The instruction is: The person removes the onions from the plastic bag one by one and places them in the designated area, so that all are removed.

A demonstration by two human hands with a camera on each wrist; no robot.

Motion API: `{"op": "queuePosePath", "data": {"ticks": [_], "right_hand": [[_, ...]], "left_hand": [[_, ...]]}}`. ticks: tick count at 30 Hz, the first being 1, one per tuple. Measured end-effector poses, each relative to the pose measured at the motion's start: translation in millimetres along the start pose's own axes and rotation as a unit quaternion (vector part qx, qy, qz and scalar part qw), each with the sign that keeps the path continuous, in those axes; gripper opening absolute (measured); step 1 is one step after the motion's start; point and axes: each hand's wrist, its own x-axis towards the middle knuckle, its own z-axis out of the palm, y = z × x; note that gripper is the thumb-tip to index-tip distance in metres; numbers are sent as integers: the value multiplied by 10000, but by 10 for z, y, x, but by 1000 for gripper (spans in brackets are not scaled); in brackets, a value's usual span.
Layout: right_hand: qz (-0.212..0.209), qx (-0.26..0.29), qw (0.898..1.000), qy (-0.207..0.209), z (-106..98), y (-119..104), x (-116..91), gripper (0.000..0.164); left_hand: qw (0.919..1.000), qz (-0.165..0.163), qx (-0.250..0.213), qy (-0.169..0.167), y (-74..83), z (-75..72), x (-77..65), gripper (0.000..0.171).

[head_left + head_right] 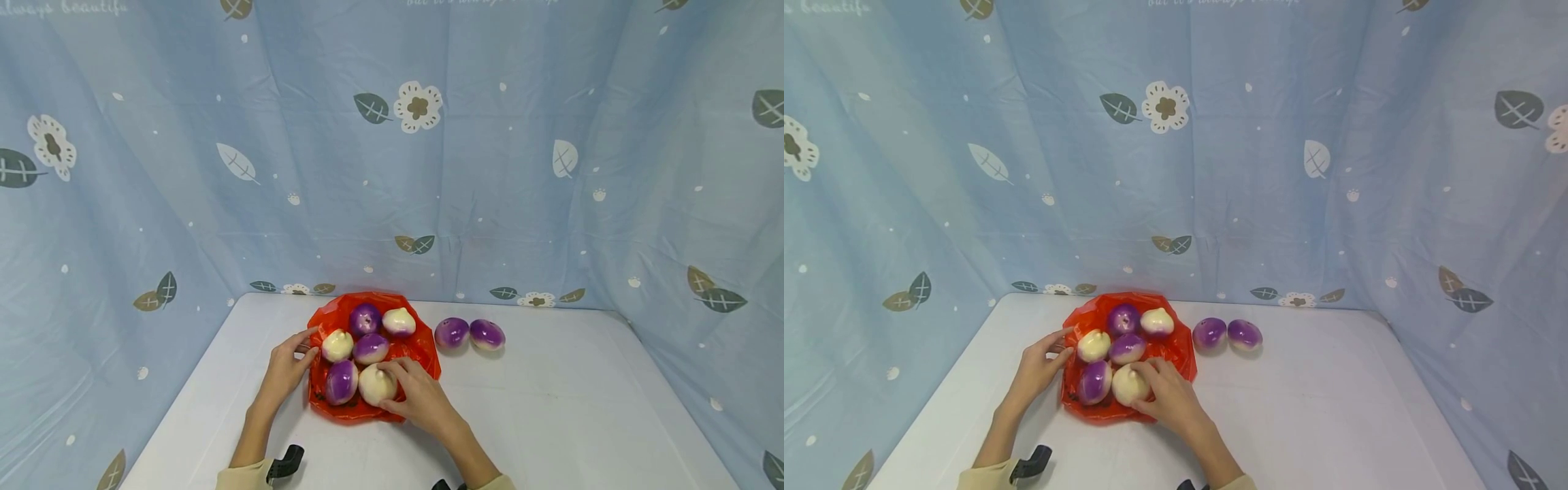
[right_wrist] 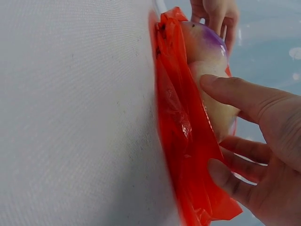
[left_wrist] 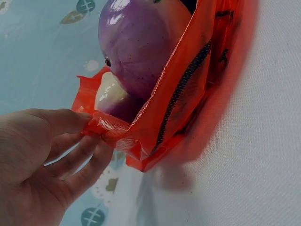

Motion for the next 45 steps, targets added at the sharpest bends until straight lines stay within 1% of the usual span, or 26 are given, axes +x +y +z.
{"op": "queuePosePath", "data": {"ticks": [10,17,24,38,45], "right_hand": [[89,13,10000,40,3,-19,1,65],[-18,30,9999,141,1,-24,-6,66],[48,19,10000,64,0,-28,-5,65],[-16,-81,10000,50,-15,-24,-9,65],[100,-144,9998,-33,-49,-26,-20,64]], "left_hand": [[10000,-49,33,-11,-6,0,-7,44],[10000,-31,66,-17,-9,-1,-6,43],[10000,-32,26,-19,3,-8,-6,42],[10000,-37,22,-49,-11,-9,-11,45],[10000,2,41,-28,-4,-11,-4,44]]}}
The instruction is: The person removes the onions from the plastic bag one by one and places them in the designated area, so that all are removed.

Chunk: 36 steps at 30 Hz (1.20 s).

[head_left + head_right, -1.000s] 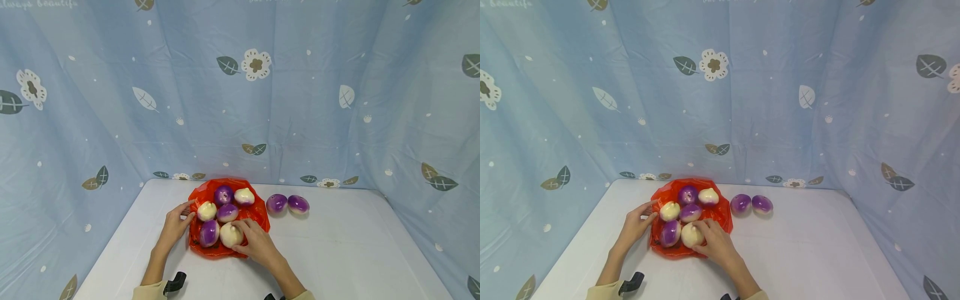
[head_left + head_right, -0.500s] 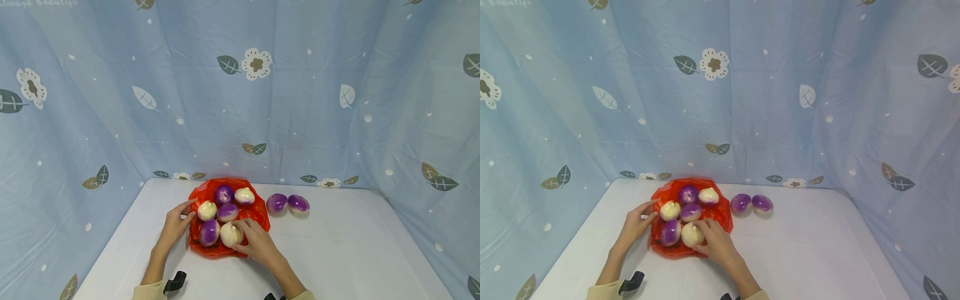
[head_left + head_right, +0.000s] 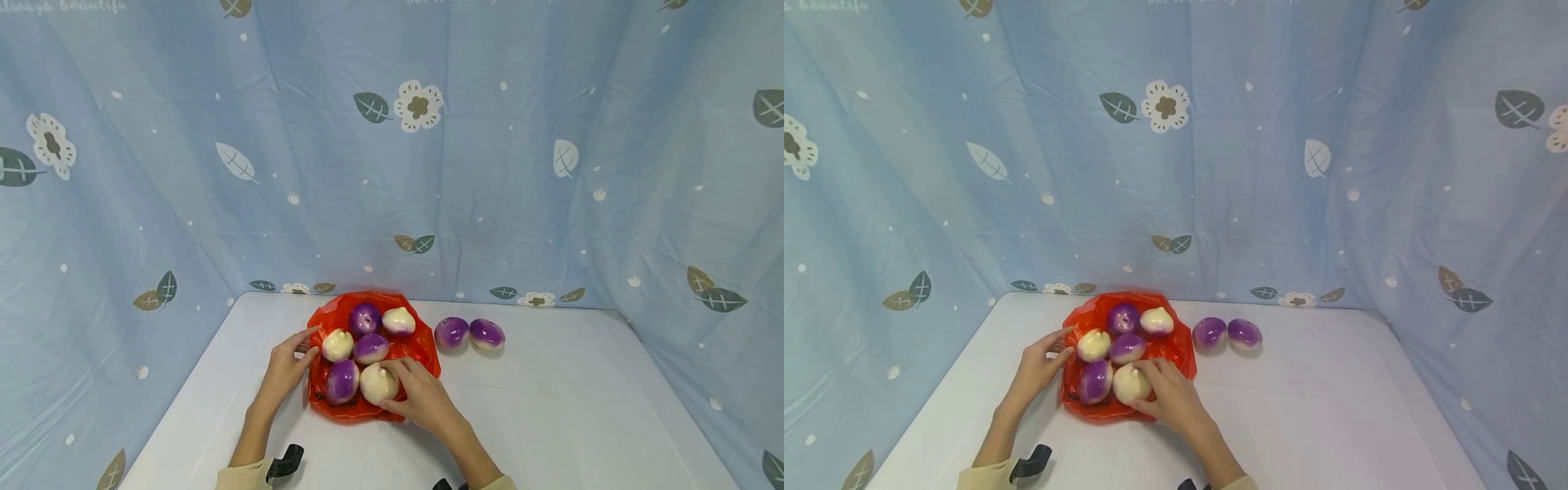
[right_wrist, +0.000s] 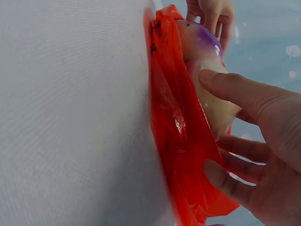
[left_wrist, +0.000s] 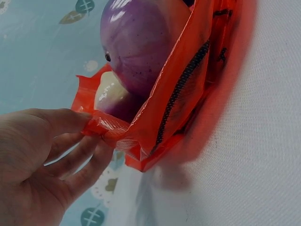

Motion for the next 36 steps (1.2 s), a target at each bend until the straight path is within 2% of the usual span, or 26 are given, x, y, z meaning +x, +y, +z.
{"op": "queuePosePath", "data": {"ticks": [8,17,28,36], "right_hand": [[84,37,9999,-105,-42,-1,-10,64],[36,8,10000,22,-88,23,-20,63],[206,162,9997,-24,-162,37,-30,64],[228,230,9995,22,-219,35,-32,62]], "left_hand": [[10000,43,-3,-7,1,-1,1,44],[9999,122,15,91,8,10,-6,45],[10000,-51,3,-43,23,-12,-11,44],[10000,-5,-6,-21,17,-12,-11,45]]}}
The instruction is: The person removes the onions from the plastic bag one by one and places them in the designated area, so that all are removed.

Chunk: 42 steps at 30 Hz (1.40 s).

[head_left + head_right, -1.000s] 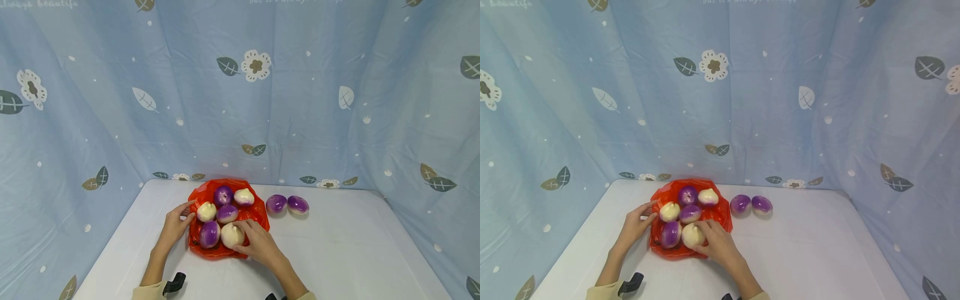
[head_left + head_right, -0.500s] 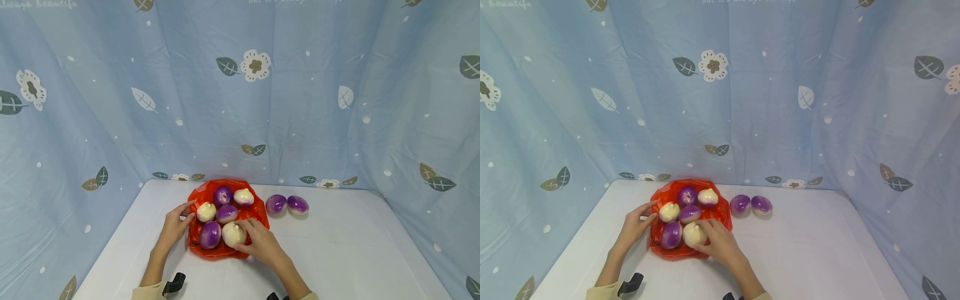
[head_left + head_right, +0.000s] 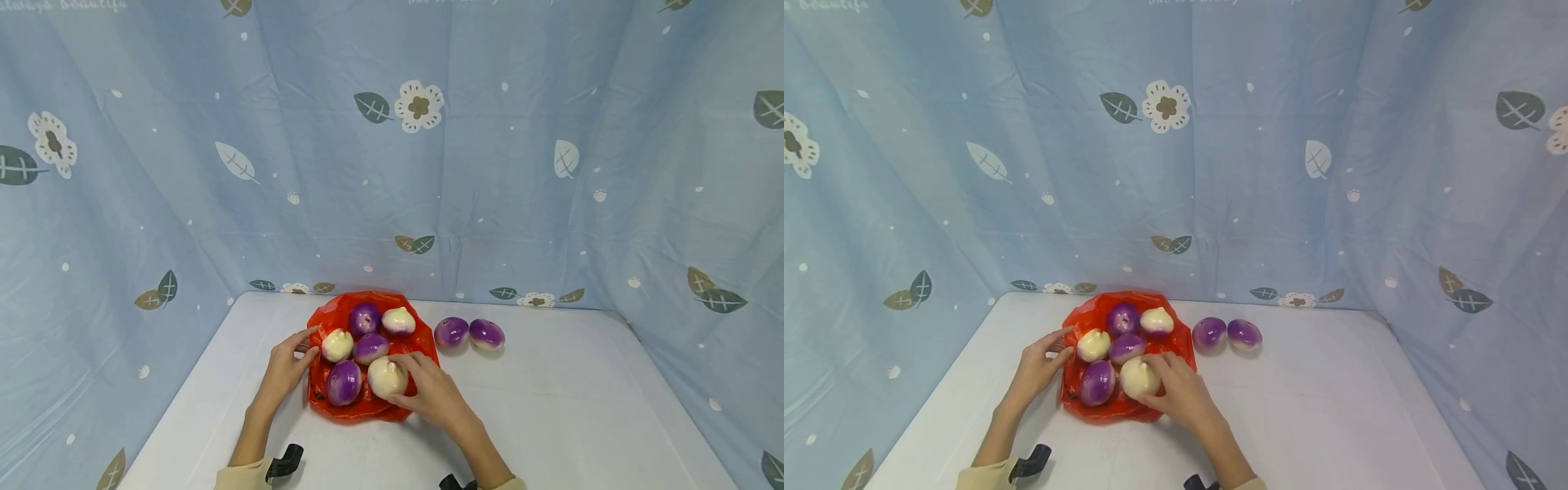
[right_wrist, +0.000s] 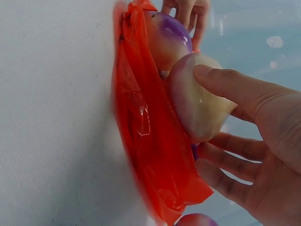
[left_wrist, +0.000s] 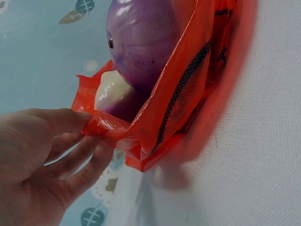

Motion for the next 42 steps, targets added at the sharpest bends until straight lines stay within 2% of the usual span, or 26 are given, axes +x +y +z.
{"op": "queuePosePath", "data": {"ticks": [8,18,33,42], "right_hand": [[-36,-54,10000,71,-2,21,-9,62],[-3,51,9999,115,-87,83,-56,62],[8,65,9989,474,-239,280,-145,60],[222,27,9981,573,-342,342,-159,64]], "left_hand": [[9999,135,31,47,-15,15,10,44],[10000,77,-28,31,-1,23,13,43],[10000,-23,23,-36,7,15,6,44],[10000,-14,6,-21,8,5,-4,45]]}}
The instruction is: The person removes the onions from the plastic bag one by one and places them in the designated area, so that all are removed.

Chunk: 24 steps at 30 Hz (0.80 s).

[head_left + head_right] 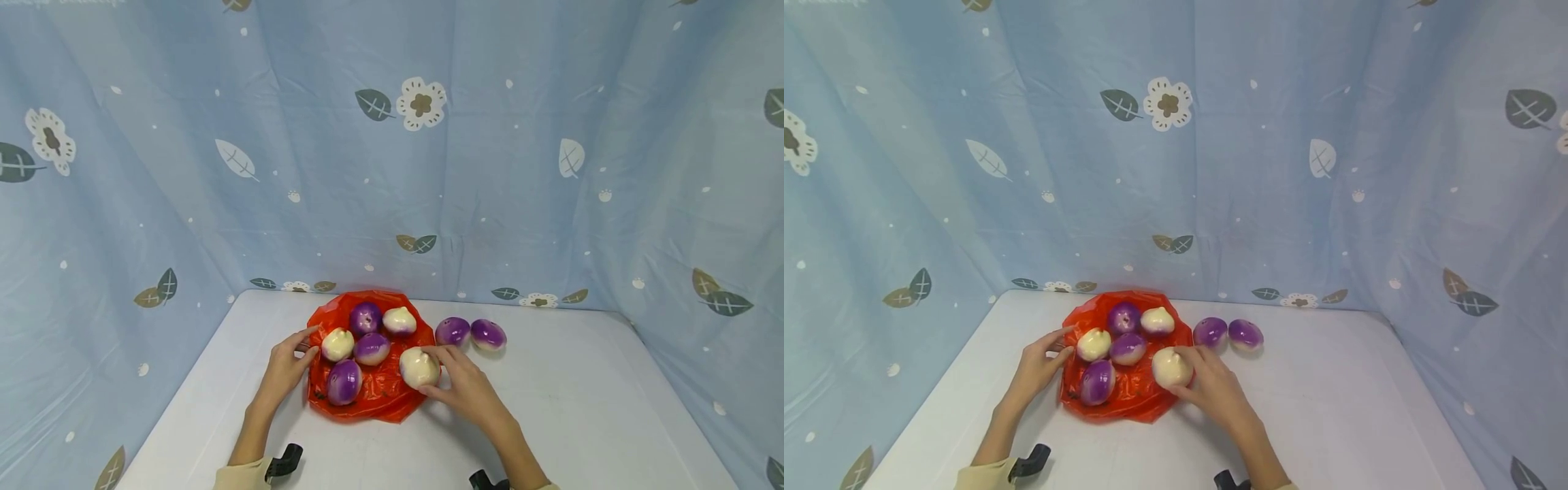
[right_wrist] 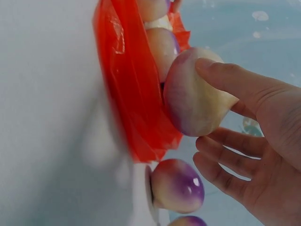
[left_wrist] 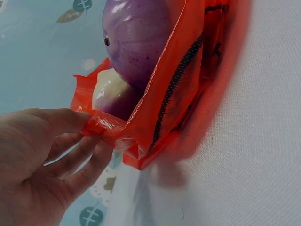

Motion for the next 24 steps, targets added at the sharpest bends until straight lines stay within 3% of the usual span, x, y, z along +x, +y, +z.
{"op": "queuePosePath", "data": {"ticks": [24], "right_hand": [[130,-58,9984,542,-242,250,-34,70]], "left_hand": [[10000,36,-80,29,-33,9,16,44]]}}
